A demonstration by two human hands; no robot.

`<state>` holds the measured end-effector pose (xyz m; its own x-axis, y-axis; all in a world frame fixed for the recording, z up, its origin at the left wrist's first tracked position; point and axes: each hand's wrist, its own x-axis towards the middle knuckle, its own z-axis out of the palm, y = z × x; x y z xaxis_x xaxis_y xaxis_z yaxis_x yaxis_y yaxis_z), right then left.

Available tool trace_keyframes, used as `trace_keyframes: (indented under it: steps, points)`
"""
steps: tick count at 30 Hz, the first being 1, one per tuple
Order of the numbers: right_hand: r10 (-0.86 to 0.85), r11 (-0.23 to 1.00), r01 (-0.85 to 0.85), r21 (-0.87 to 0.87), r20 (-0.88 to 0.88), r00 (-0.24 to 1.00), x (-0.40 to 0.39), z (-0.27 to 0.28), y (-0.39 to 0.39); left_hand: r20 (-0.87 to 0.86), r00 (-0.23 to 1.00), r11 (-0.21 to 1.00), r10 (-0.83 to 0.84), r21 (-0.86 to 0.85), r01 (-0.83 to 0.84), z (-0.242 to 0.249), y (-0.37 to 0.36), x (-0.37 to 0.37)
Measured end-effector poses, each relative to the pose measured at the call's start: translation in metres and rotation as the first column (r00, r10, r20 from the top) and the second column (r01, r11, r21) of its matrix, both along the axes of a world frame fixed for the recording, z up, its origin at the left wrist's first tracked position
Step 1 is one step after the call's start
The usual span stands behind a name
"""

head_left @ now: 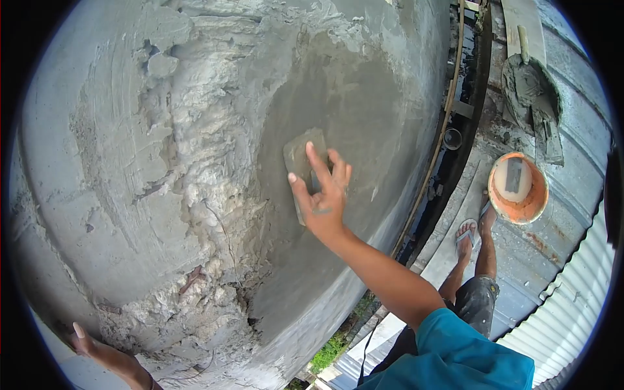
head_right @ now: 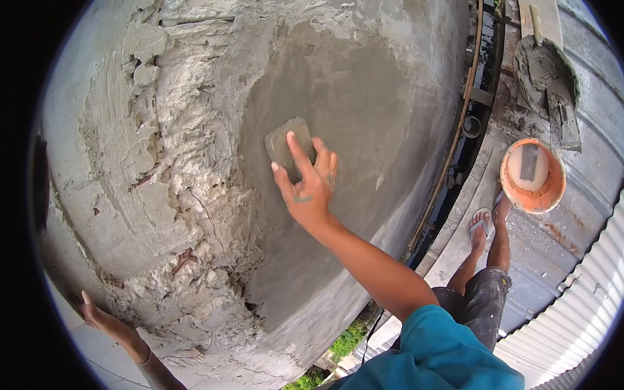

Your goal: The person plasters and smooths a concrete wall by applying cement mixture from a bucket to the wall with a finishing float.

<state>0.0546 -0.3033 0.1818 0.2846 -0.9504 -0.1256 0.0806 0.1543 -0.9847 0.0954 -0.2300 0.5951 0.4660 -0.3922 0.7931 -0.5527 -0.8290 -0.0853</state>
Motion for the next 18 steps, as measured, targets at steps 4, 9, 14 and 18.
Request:
trace_keyframes:
  steps: [4, 9, 14, 18]
  points:
    - [-0.135, 0.965, 0.127, 0.229, 0.015, 0.991, 0.029, -0.037, -0.084, -0.027, 1.0, 1.0, -0.011, 0.016, 0.011, -0.007, 0.001, -0.009]
    - [0.156, 0.988, -0.156, 0.012, -0.037, 0.987, -0.039, -0.009, 0.076, -0.013, 1.0, 0.994, 0.003, 0.105, -0.001, 0.026, 0.041, 0.013]
    - [-0.163, 0.979, 0.153, 0.132, 0.066, 0.984, 0.036, -0.025, -0.106, -0.056, 0.998, 0.997, -0.041, 0.066, 0.045, 0.014, 0.024, 0.01]
    - [-0.165, 0.985, 0.163, 0.055, 0.034, 0.986, 0.034, -0.01, -0.087, -0.125, 0.988, 0.996, -0.09, 0.013, 0.093, 0.016, 0.02, 0.015]
